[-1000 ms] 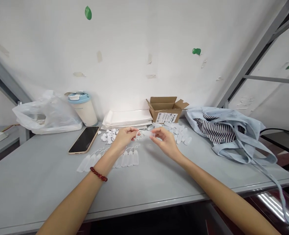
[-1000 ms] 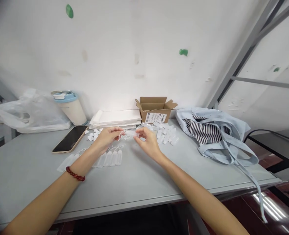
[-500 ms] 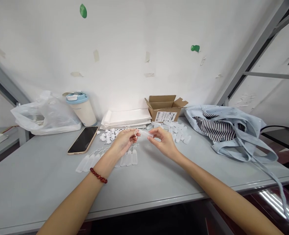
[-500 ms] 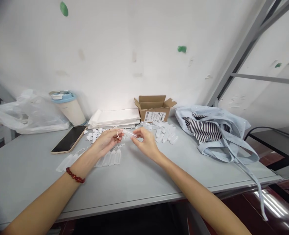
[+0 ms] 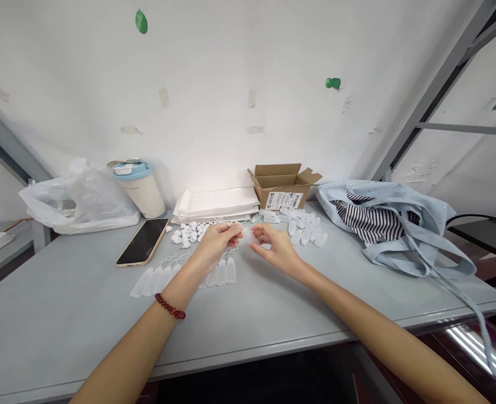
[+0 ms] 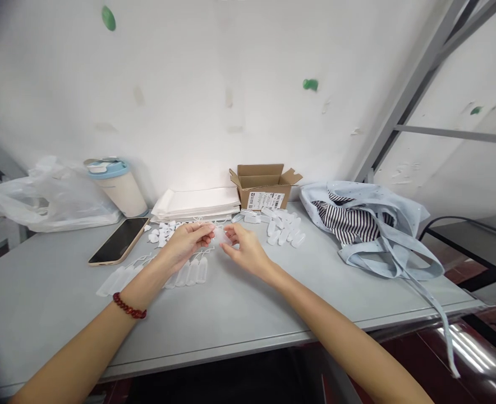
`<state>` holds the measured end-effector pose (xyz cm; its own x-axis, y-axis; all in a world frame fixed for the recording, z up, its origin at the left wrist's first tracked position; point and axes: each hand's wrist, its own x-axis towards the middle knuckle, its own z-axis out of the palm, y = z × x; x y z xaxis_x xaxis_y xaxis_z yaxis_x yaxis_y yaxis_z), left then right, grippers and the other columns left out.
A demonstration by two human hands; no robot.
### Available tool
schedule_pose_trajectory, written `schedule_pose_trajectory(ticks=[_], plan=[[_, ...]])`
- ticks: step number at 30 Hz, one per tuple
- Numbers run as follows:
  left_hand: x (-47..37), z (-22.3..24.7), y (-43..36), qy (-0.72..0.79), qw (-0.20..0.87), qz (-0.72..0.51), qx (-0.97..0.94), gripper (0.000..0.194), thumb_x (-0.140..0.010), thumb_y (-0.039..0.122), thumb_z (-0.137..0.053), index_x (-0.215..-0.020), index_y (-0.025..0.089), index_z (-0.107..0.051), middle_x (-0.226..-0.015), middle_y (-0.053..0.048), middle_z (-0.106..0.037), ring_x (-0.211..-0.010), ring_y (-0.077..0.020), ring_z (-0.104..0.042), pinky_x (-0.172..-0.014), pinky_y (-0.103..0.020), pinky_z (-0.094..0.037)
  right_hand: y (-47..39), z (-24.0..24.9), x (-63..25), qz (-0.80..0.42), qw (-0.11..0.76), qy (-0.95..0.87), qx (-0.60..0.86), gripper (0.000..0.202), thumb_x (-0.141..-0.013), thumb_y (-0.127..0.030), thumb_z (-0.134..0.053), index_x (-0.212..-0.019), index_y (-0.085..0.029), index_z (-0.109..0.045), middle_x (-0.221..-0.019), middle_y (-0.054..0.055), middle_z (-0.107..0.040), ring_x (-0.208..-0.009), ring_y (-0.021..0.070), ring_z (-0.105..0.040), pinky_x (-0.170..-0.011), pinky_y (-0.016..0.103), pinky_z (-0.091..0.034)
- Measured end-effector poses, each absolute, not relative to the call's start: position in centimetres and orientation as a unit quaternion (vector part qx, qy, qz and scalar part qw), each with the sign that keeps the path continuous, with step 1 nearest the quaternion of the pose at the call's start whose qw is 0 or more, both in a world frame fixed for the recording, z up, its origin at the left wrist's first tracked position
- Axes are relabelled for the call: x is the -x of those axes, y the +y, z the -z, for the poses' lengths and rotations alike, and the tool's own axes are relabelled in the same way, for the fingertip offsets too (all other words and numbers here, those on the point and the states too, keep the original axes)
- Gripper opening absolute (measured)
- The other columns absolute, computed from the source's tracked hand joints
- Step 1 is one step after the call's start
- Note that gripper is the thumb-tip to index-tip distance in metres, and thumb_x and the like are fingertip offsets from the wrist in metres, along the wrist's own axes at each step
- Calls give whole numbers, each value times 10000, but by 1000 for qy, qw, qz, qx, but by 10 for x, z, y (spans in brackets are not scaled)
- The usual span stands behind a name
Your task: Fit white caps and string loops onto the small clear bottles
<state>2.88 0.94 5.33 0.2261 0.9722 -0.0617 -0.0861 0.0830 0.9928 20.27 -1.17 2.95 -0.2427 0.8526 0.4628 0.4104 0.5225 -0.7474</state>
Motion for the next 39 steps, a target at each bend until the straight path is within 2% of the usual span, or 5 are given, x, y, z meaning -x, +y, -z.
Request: schedule_pose_trajectory(ticks=[8, 15, 24, 30, 39], plan=[[-33, -61, 0, 462, 506, -407, -604, 313, -661, 424, -703, -832, 162, -689, -779, -20, -644, -657, -122, -531, -640, -253, -438, -13, -26, -198, -275, 454, -753, 390, 332, -840, -266, -544, -1155, -164, -556, -819, 48, -664, -727, 167, -615, -716, 353, -532], [-32, -58, 2, 464, 415, -410, -667, 255, -720, 414, -646, -749, 166, -692, -754, -25, -692, -703, -170, -596, -656, -279, -454, -15, -26, -198, -311, 461, -731, 397, 382, -831, -276, -558, -1198, -181, -509, -785, 30, -667, -732, 175, -634, -744, 377, -523], [-31, -58, -3, 419, 154, -441, -778, 140, -802, 226, -555, -867, 214, -678, -933, -40, -700, -959, -218, -576, -838, -344, -446, -11, -43, -202, -616, 458, -563, 306, 338, -770, -349, -680, -1060, -182, -628, -946, 75, -701, -920, 208, -667, -910, 409, -479], [-28, -58, -5, 336, 66, -414, -844, 230, -801, 227, -606, -1026, 201, -644, -1085, -80, -661, -1061, -257, -530, -911, -421, -441, -10, -45, -205, -674, 454, -510, 284, 310, -757, -333, -700, -1021, -177, -661, -1024, 93, -699, -959, 214, -660, -955, 419, -466], [-26, -54, -3, 315, 39, -382, -868, 458, -744, 278, -710, -1173, 193, -572, -1169, -94, -622, -1145, -283, -470, -967, -445, -420, -11, -48, -206, -688, 445, -505, 273, 293, -779, -298, -680, -1036, -161, -651, -1054, 120, -689, -985, 242, -666, -935, 420, -468]])
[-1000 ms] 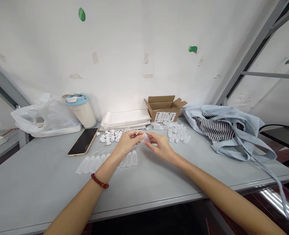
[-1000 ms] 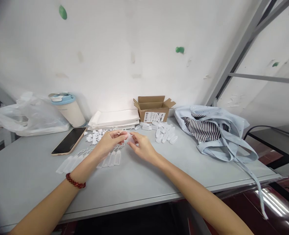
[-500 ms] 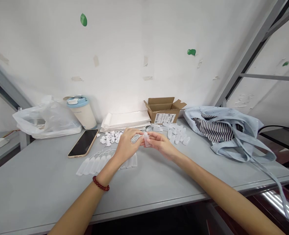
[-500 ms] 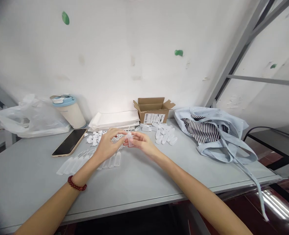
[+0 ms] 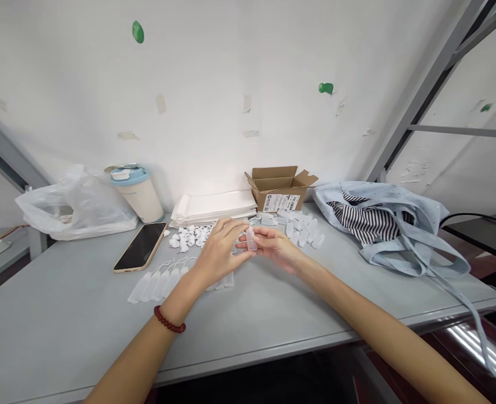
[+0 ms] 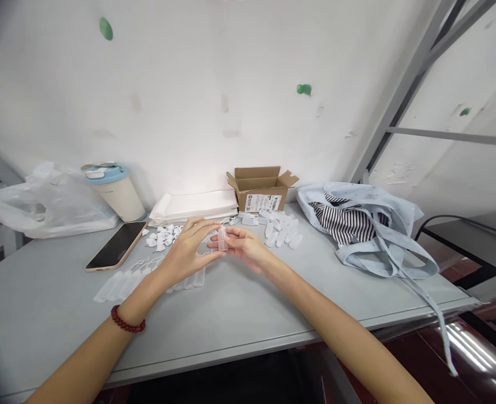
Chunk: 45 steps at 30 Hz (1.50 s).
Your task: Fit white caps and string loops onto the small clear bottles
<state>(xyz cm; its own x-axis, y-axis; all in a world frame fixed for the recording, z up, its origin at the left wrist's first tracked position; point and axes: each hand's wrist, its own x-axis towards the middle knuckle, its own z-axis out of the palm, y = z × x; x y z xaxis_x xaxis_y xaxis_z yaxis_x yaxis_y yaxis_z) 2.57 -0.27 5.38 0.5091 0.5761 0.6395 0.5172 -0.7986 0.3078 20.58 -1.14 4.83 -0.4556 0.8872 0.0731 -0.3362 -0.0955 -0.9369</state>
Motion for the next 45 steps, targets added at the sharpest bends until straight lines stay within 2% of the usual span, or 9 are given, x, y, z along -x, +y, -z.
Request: schedule_pose_trajectory(ticks=[7, 12, 16, 21, 26, 35, 45], plan=[[-25, -53, -1, 305, 38, -389, -869, 353, -744, 238, -693, -1079, 200, -591, -1145, -87, -620, -1128, -268, -479, -948, -425, -427, -12, -47, -206, -686, 439, -512, 274, 274, -783, -296, -677, -1023, -165, -655, -1016, 107, -700, -969, 231, -673, -941, 419, -465], [-22, -61, -4, 331, 88, -345, -874, 320, -684, 250, -733, -967, 200, -594, -1062, -63, -640, -1059, -260, -489, -888, -392, -440, -11, -48, -208, -681, 398, -532, 308, 219, -783, -286, -661, -950, -146, -679, -928, 95, -714, -919, 206, -679, -926, 388, -477], [-13, -66, -9, 355, 134, -268, -886, 349, -665, 288, -737, -968, 212, -581, -1047, -47, -632, -1063, -261, -468, -883, -392, -436, -5, -46, -212, -605, 396, -554, 413, 129, -755, -149, -605, -859, -132, -680, -836, 64, -709, -780, 168, -681, -851, 353, -511], [-5, -63, -15, 387, 173, -179, -888, 363, -656, 362, -731, -946, 216, -569, -1037, -51, -590, -1079, -259, -450, -878, -381, -435, 6, -46, -221, -495, 462, -540, 499, 205, -699, -24, -515, -794, -131, -661, -777, 42, -692, -700, 149, -678, -762, 315, -530], [-6, -59, -16, 391, 184, -130, -893, 385, -671, 388, -701, -983, 206, -569, -1007, -63, -570, -1046, -263, -461, -852, -381, -435, 9, -49, -227, -468, 485, -536, 509, 220, -681, -19, -500, -774, -130, -664, -733, 39, -693, -658, 140, -664, -723, 304, -534], [-7, -64, -20, 402, 189, -87, -892, 368, -694, 380, -645, -993, 185, -559, -971, -63, -571, -992, -264, -485, -816, -362, -434, 5, -51, -223, -458, 477, -544, 516, 219, -705, -16, -486, -788, -125, -656, -738, 32, -691, -659, 134, -669, -706, 286, -528], [-6, -67, -22, 405, 197, -60, -891, 355, -700, 373, -610, -986, 180, -532, -1000, -70, -554, -1034, -267, -458, -848, -360, -424, 5, -51, -223, -455, 480, -546, 515, 205, -702, -29, -494, -783, -130, -653, -732, 27, -688, -654, 128, -665, -688, 271, -526]])
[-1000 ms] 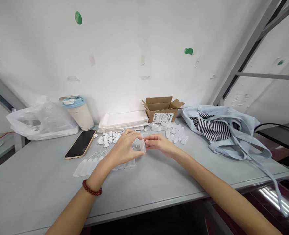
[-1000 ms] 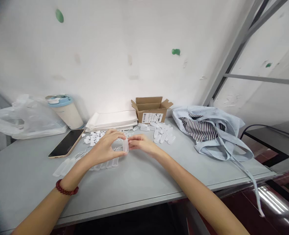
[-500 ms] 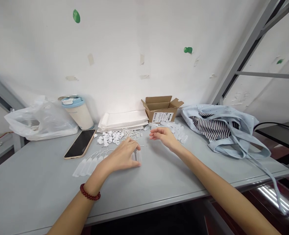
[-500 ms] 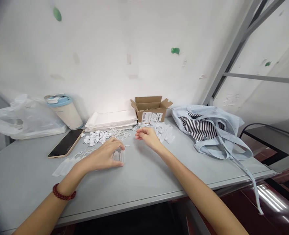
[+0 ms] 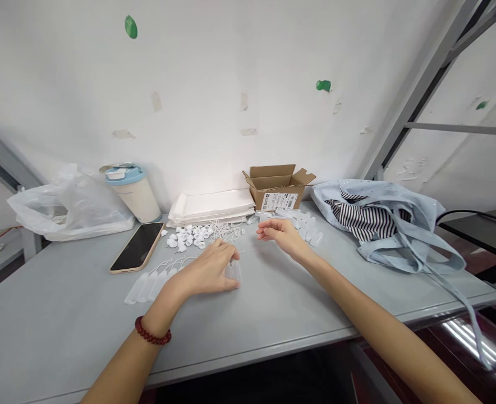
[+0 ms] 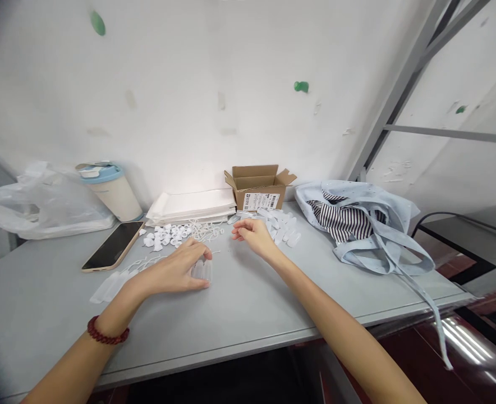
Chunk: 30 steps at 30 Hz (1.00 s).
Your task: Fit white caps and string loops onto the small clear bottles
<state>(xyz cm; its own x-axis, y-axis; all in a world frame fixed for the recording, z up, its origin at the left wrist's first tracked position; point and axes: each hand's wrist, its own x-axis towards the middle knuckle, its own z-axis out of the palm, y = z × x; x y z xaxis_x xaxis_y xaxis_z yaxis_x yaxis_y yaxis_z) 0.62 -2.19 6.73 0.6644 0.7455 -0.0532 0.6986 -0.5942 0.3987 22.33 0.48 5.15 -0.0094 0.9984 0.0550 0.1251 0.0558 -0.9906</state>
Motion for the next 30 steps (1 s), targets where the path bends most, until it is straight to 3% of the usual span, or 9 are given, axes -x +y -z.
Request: schedule_pose_trajectory(ticks=[24, 30], plan=[[-6, -61, -21, 393, 204, -75, -893, 342, -680, 310, -605, -988, 186, -523, -980, -76, -542, -1013, -271, -448, -842, -385, -419, 5, -50, -225, -448, 483, -557, 505, 146, -693, -97, -531, -764, -145, -649, -723, 20, -686, -650, 131, -660, -655, 265, -531], [-5, -67, -22, 397, 219, -78, -888, 381, -680, 386, -642, -990, 198, -525, -1009, -71, -546, -1036, -273, -451, -817, -367, -436, 5, -52, -227, -445, 479, -557, 512, 146, -703, -111, -521, -780, -141, -642, -731, 23, -678, -662, 133, -658, -676, 272, -522]])
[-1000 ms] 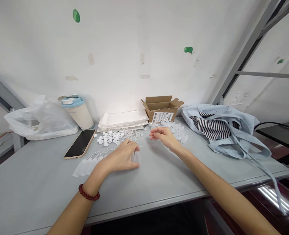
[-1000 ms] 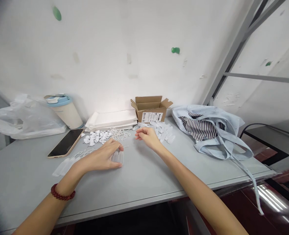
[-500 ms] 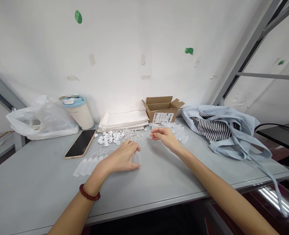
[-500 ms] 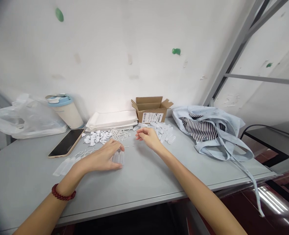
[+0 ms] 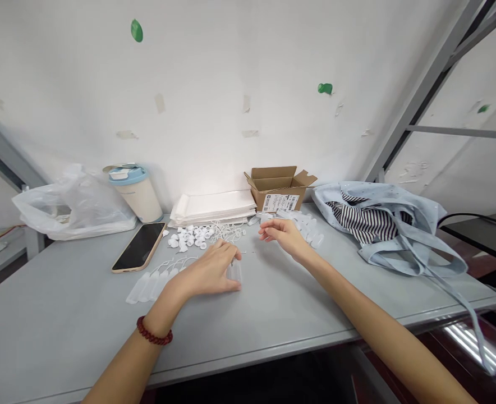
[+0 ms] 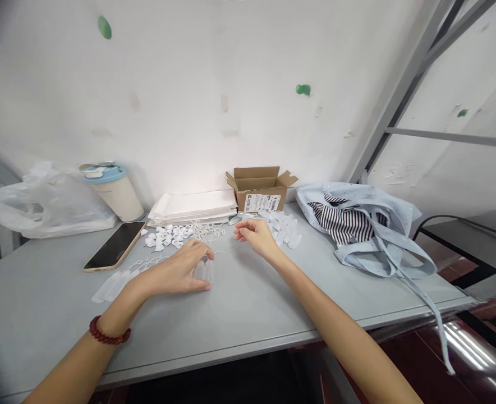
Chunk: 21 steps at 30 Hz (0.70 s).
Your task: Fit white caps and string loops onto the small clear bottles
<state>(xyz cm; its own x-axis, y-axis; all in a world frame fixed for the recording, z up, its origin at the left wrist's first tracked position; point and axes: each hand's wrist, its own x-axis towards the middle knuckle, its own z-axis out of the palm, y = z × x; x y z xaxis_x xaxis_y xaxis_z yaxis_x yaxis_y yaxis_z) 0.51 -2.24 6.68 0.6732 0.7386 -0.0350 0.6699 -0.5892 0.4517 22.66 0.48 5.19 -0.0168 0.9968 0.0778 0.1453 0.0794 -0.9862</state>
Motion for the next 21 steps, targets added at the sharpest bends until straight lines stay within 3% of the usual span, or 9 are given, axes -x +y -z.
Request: schedule_pose_trajectory(ticks=[4, 7, 10, 16, 21], plan=[[0, -69, -16, 442, 218, -128, -861, 312, -790, 439, -531, -1000, 209, -517, -1030, -64, -553, -1051, -260, -466, -834, -373, -441, 9, -52, -232, -427, 478, -564, 521, 157, -719, -124, -502, -798, -145, -636, -768, 29, -677, -682, 138, -657, -692, 280, -518], [8, -62, -2, 480, 148, -194, -843, 222, -872, 324, -373, -958, 186, -524, -1027, -82, -578, -1073, -265, -457, -889, -410, -415, 17, -48, -241, -382, 479, -574, 543, 171, -736, -121, -477, -818, -148, -625, -803, 37, -676, -686, 142, -658, -689, 281, -513], [19, -51, 15, 509, 73, -232, -826, 233, -850, 210, -337, -934, 166, -549, -1010, -102, -611, -1070, -282, -458, -917, -444, -401, 26, -42, -250, -291, 463, -607, 576, 192, -759, -117, -454, -847, -147, -623, -835, 54, -681, -711, 161, -659, -703, 301, -506], [28, -37, 32, 507, 34, -233, -829, 339, -803, 131, -342, -999, 155, -617, -1069, -94, -639, -1085, -281, -471, -954, -442, -402, 37, -28, -262, -46, 349, -712, 607, 271, -816, -85, -418, -966, -119, -642, -1028, 137, -659, -986, 238, -598, -875, 362, -456], [26, -32, 33, 503, 43, -235, -831, 402, -766, 93, -366, -1048, 172, -641, -1141, -84, -629, -1100, -279, -469, -949, -450, -417, 42, -18, -266, 30, 235, -764, 600, 398, -826, -52, -405, -1186, -101, -566, -1189, 168, -575, -1123, 262, -508, -943, 379, -417]])
